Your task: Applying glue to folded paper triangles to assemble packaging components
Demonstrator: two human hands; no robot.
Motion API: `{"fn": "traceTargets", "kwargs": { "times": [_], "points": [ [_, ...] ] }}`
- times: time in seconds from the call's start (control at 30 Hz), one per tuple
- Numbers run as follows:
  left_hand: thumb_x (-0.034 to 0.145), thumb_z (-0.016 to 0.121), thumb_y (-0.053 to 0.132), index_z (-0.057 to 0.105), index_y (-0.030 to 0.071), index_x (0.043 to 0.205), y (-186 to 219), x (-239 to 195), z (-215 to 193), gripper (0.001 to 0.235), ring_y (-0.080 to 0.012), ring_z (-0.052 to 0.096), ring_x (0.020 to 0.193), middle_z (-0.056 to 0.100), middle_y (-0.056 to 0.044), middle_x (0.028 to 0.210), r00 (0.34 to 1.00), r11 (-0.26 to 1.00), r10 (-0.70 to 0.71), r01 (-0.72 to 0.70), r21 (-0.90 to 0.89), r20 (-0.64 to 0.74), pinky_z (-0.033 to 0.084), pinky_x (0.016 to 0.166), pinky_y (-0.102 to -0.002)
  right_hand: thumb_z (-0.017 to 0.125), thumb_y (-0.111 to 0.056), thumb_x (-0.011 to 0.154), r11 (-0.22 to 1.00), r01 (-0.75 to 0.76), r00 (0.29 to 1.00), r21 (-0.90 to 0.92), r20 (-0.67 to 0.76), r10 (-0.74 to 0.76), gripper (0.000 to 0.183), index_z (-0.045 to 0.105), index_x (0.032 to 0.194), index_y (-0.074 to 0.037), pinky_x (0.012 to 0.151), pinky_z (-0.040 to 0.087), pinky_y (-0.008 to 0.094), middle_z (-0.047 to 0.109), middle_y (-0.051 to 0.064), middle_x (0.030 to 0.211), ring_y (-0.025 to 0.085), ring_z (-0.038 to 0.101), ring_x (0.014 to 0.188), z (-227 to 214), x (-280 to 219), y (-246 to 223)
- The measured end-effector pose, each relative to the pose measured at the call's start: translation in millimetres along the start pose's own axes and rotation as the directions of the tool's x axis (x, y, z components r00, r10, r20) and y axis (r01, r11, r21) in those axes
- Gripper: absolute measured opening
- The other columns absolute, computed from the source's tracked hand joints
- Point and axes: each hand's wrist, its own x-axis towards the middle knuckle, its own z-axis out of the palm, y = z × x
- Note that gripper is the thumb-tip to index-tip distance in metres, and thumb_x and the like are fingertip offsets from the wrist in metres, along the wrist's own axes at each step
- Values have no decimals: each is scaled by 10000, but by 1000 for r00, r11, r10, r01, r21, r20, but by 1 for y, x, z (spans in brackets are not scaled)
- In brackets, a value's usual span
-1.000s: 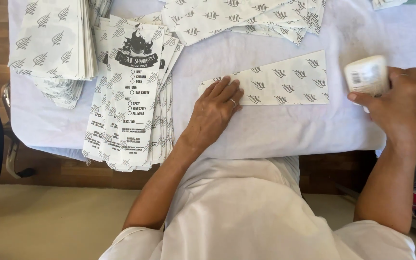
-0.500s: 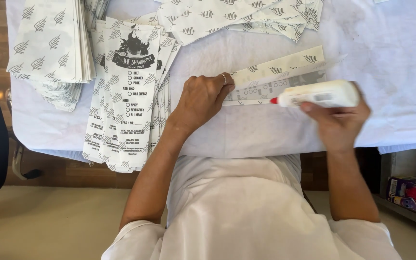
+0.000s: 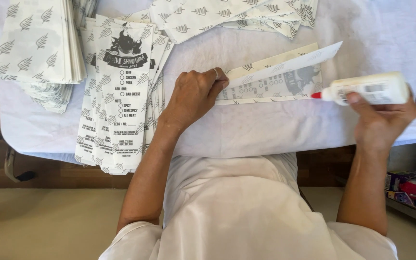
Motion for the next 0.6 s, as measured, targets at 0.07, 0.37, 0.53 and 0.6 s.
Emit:
{"fn": "traceTargets", "kwargs": {
  "times": [0.07, 0.37, 0.53, 0.6],
  "points": [
    [1044, 601, 191, 699, 64, 983, 0, 0, -1, 172, -340, 629, 544, 751, -32, 724, 1000, 1000, -13, 13, 13, 14, 472, 563, -427, 920, 78, 855, 1000, 13, 998, 27, -68, -11, 440, 677, 1214, 2, 873, 690, 466, 720, 118, 1123, 273, 733, 1049, -17, 4, 1],
    [1059, 591, 208, 681, 81, 951, 1, 3, -8, 189, -301, 491, 476, 639, 5, 593, 996, 998, -68, 69, -10, 62, 434, 584, -394, 944, -20, 902, 999, -27, 998, 23, -65, 28, 397, 650, 1169, -10, 912, 660, 396, 688, 72, 1082, 193, 690, 1022, -12, 3, 7],
    [1025, 629, 204, 714, 70, 956, -4, 7, -9, 173, -227, 536, 496, 677, -3, 627, 992, 991, -83, 92, -95, 93, 434, 584, -368, 935, 45, 805, 989, -64, 996, 135, -53, 72, 424, 669, 1126, -29, 880, 693, 397, 732, 97, 1086, 215, 726, 985, 21, -6, 14],
    [1019, 639, 203, 718, 87, 944, -6, 12, -14, 160, -187, 512, 497, 655, 5, 609, 983, 981, -123, 141, -132, 135, 411, 571, -344, 931, 24, 789, 983, -70, 997, 168, -9, 72, 417, 669, 1111, -15, 874, 698, 404, 731, 113, 1070, 228, 726, 968, 52, -14, 6]
  ]
}}
